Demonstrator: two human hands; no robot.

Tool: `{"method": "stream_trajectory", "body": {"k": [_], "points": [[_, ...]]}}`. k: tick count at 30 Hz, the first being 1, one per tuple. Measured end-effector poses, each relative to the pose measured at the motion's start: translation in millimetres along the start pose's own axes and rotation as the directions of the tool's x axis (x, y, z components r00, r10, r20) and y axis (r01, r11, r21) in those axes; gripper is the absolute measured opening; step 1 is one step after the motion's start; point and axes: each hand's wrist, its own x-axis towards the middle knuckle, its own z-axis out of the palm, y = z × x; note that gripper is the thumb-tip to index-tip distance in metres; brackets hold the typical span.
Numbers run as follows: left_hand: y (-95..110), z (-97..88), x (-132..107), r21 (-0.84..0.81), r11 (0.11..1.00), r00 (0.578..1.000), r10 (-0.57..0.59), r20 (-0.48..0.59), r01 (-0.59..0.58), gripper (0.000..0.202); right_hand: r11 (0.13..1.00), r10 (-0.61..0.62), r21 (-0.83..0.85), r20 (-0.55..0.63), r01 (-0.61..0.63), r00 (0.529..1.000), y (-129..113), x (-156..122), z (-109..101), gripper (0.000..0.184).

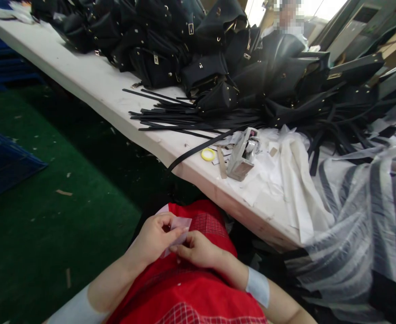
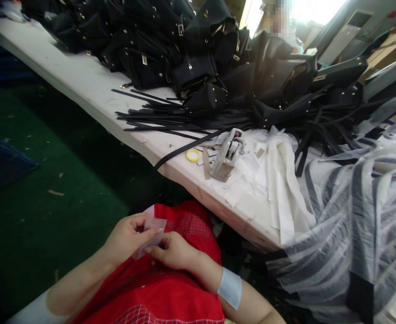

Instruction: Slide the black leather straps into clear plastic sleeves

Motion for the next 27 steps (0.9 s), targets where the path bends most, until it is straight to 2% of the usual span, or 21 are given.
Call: {"method": "stream_trajectory", "body": {"k": [3,6,8,12,15,17,20,27], "points": [[4.1,6.5,4.5,-0.129,0.991,0.999,-0.032,0.019,0.034,0.031,1.0,-0.017,0.003,-0.016,0.017,1.0,-0.1,-2.0,-4.3,0.058],[10.9,6.7,10.5,-0.165,0.986,0.993,-0.003,0.122,0.023,0.023,0.998,-0.061,-0.002,-0.039,0.061,0.997,0.9,-5.5,-11.3,0.057],[15.4,3.7,16.6,-0.119,0.993,0.989,0.031,0.148,-0.013,0.025,0.996,-0.088,0.007,-0.067,0.089,0.994,2.7,-8.2,-16.3,0.051],[23.4,-6.4,30.0,0.01,0.995,0.993,0.1,0.066,-0.101,0.021,0.998,-0.053,0.026,-0.092,0.056,0.994,6.5,-14.5,-23.3,0.042],[29.8,-15.6,35.6,0.152,0.977,0.985,0.133,0.108,-0.149,0.018,0.998,-0.041,0.045,-0.112,0.046,0.993,7.8,-18.8,-25.9,0.043],[33.9,-20.1,36.7,0.175,0.977,0.985,0.095,0.146,-0.121,0.018,0.995,-0.072,0.059,-0.124,0.08,0.99,8.3,-20.2,-27.1,0.044],[38.9,-21.4,35.6,0.11,0.993,0.986,0.032,0.164,-0.051,0.019,0.99,-0.114,0.062,-0.13,0.123,0.985,8.6,-19.8,-27.6,0.049],[43.1,-11.4,29.8,-0.111,0.994,0.996,0.002,0.086,0.008,0.023,0.99,-0.133,0.038,-0.125,0.139,0.983,3.0,-20.9,-25.5,0.052]]}}
